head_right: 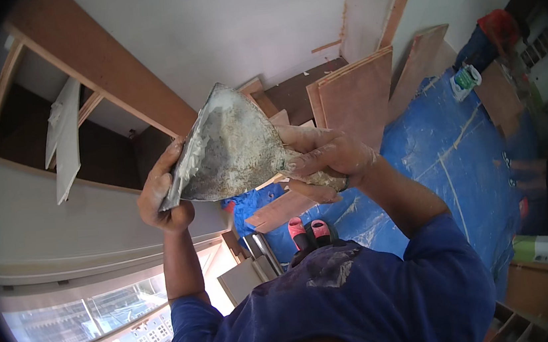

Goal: The person applies joint compound to ceiling seams using a putty knife and taping knife, then embeds joint tape into the wet compound. They repeatedly reload compound from a shelf and smooth the taped seams.

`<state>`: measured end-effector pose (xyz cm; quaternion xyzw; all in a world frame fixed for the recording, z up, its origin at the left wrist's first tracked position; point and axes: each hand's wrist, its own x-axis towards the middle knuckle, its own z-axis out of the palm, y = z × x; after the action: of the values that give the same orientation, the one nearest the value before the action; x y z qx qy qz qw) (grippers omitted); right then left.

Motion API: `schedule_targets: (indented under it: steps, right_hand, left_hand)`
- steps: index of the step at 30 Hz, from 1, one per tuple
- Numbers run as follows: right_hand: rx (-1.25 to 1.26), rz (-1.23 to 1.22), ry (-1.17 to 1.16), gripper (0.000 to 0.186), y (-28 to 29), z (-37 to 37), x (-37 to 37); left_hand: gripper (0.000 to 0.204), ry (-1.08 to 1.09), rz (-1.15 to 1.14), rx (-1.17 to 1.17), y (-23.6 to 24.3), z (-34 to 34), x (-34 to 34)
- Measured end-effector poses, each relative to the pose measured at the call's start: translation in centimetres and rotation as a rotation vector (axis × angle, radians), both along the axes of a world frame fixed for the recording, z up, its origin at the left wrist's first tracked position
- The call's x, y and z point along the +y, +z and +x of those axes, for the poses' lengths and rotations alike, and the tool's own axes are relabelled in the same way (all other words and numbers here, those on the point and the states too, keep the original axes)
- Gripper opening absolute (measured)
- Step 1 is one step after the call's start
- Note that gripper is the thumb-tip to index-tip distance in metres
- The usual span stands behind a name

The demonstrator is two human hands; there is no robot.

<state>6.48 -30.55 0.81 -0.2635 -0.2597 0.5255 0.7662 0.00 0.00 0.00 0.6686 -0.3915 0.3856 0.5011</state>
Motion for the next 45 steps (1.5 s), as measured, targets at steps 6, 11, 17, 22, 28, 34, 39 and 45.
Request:
schedule_targets:
  steps: [6,11,17,22,28,34,39,45]
  right_hand:
    - [-0.093,-0.042,-0.178,0.075,-1.2,-1.7,-2.9]
    - [-0.234,-0.070,-0.280,0.078,-1.5,-2.2,-4.8]
    - [-0.592,-0.426,-0.773,0.064,-0.6,-1.0,-5.6]
    - [-0.561,-0.475,-0.400,0.060,-1.3,2.5,-6.3]
    - [-0.548,-0.388,-0.324,0.059,-4.3,2.7,-6.5]
    - [-0.654,-0.422,-0.546,0.052,-3.8,0.7,-6.1]
    - [-1.387,-0.477,-0.882,0.058,-5.1,-0.7,-3.1]
    - [-1.430,-0.610,-0.859,0.069,-6.3,-1.3,-1.3]
  left_hand:
    - [0.045,0.263,0.456,-0.060,1.3,0.1,-0.8]
    - [0.040,0.465,0.673,0.014,1.4,1.1,2.7]
    - [0.032,-0.187,-0.713,0.916,-2.4,0.5,-0.4]
    - [0.033,-0.490,-0.970,1.170,-3.2,1.1,-5.3]
    - [0.030,-0.141,-0.915,1.279,-4.8,1.9,-5.0]
    - [0.025,0.045,-1.006,1.120,-7.4,1.5,-3.4]
    - [0.029,-0.054,-1.070,1.053,-6.6,0.9,-8.9]
    - [0.030,-0.166,-1.069,1.035,-5.6,1.2,-10.1]
